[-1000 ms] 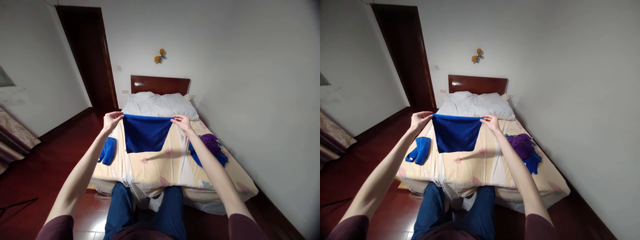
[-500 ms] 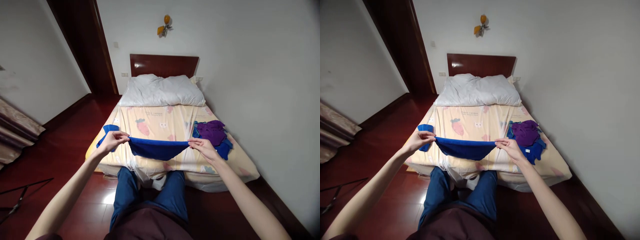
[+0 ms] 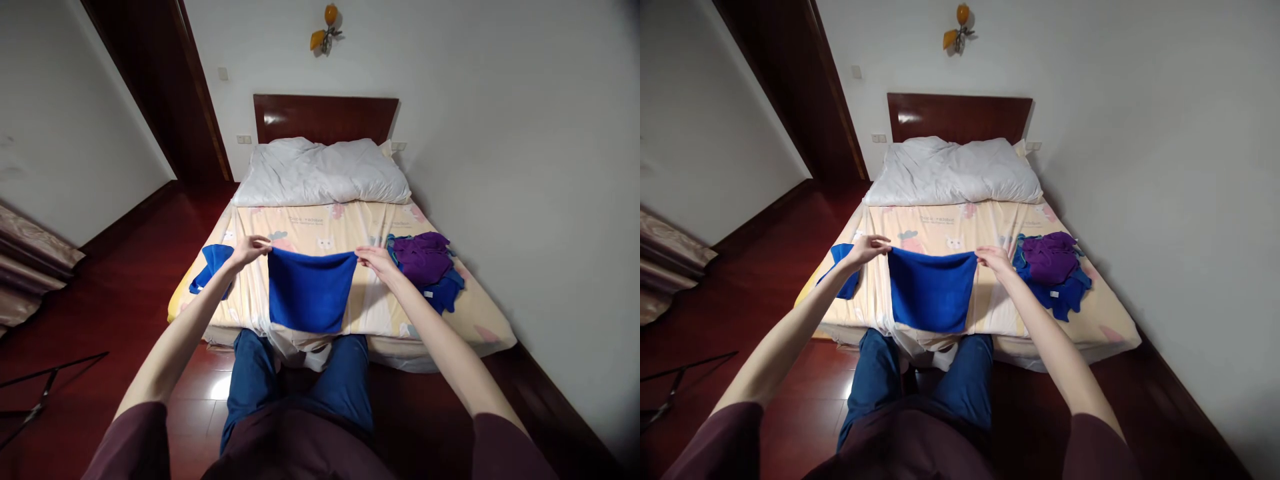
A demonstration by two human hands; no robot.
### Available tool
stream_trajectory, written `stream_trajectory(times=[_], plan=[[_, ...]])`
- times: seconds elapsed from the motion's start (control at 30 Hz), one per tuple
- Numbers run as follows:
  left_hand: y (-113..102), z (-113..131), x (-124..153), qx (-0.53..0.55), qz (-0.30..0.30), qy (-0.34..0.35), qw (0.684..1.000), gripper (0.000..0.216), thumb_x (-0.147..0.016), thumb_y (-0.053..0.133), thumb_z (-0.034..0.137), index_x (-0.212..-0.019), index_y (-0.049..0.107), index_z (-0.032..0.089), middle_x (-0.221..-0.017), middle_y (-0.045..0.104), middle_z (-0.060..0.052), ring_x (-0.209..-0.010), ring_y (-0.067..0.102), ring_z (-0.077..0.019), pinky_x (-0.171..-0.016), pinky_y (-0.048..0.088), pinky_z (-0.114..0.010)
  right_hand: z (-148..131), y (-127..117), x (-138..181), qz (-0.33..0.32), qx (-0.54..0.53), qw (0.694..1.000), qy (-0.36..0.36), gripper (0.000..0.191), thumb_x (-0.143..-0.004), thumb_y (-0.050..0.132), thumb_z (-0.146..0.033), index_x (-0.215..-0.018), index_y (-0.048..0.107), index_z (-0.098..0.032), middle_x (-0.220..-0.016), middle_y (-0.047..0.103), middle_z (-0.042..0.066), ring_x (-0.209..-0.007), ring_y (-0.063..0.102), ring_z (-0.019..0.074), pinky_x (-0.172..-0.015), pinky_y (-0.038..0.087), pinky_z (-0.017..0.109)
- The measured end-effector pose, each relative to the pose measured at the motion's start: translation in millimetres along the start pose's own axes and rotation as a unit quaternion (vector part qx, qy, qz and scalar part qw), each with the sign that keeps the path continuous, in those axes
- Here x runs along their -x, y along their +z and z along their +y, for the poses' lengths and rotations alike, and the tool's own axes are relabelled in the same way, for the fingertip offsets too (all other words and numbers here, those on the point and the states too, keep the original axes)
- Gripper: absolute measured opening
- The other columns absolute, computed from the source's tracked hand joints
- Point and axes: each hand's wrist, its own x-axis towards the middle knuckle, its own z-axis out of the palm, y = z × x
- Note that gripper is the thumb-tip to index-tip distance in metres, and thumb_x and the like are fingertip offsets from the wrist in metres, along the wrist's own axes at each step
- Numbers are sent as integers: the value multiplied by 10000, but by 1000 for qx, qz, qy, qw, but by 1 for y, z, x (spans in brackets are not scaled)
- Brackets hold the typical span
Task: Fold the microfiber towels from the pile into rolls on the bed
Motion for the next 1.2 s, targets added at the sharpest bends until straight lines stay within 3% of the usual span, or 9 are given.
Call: stream_trajectory(times=[0.2,0.37,0.43,0.53,0.67,0.77,0.9,1.03,1.2], plan=[[-18,26,-62,-30,146,136,980,535,-725,765,435,-1158,677,134,-857,756,-89,-789,697,-200,-732,518,-298,-36,20,-56,37,13,970,-238,423,-648,835,-461,-916,689,-168,-787,722,38,-651,648,126,-600,502,236],[-27,9,-47,-106,207,218,948,513,-798,716,492,-1183,686,155,-904,756,-78,-839,682,-192,-707,477,-266,-20,9,-52,36,40,946,-319,416,-724,775,-494,-983,683,-182,-870,725,53,-742,675,153,-701,536,276],[-19,-19,-26,-126,200,208,949,487,-810,701,497,-1172,698,172,-883,756,-65,-817,671,-182,-705,470,-267,13,5,-44,18,66,950,-305,398,-738,759,-491,-983,687,-186,-896,726,62,-784,682,170,-733,545,294],[10,-85,15,-160,140,146,966,439,-833,659,485,-1160,706,196,-889,759,-59,-810,663,-186,-729,481,-286,88,6,-23,-17,97,967,-233,376,-719,754,-479,-947,695,-186,-889,727,71,-806,684,193,-763,553,321],[68,-185,73,-152,46,-37,987,515,-764,670,429,-1214,656,180,-884,768,-63,-827,685,-221,-798,516,-340,197,18,16,-2,103,995,-13,319,-595,817,-414,-778,680,-193,-779,720,50,-773,686,208,-804,558,345],[104,-235,103,-91,30,-193,977,562,-736,667,436,-1231,616,173,-886,774,-56,-831,713,-229,-780,536,-333,248,25,39,11,106,993,49,316,-559,830,-404,-705,648,-191,-687,702,47,-722,686,227,-740,567,355],[122,-258,110,-76,64,-235,967,435,-769,618,470,-1095,658,184,-914,769,-72,-914,719,-229,-811,532,-306,268,25,47,37,108,991,76,368,-598,810,-452,-812,659,-194,-781,730,66,-776,692,233,-707,562,326],[120,-258,106,-92,69,-237,965,315,-751,609,475,-896,687,207,-881,759,-67,-889,712,-238,-774,526,-305,267,19,44,46,108,988,101,386,-624,798,-440,-883,669,-185,-843,740,85,-726,674,213,-655,549,310],[117,-254,113,-99,68,-236,964,327,-732,576,502,-826,678,206,-795,729,-39,-796,690,-219,-674,502,-285,261,15,51,38,110,985,130,343,-619,807,-405,-853,689,-184,-865,745,89,-655,643,192,-560,510,290]])
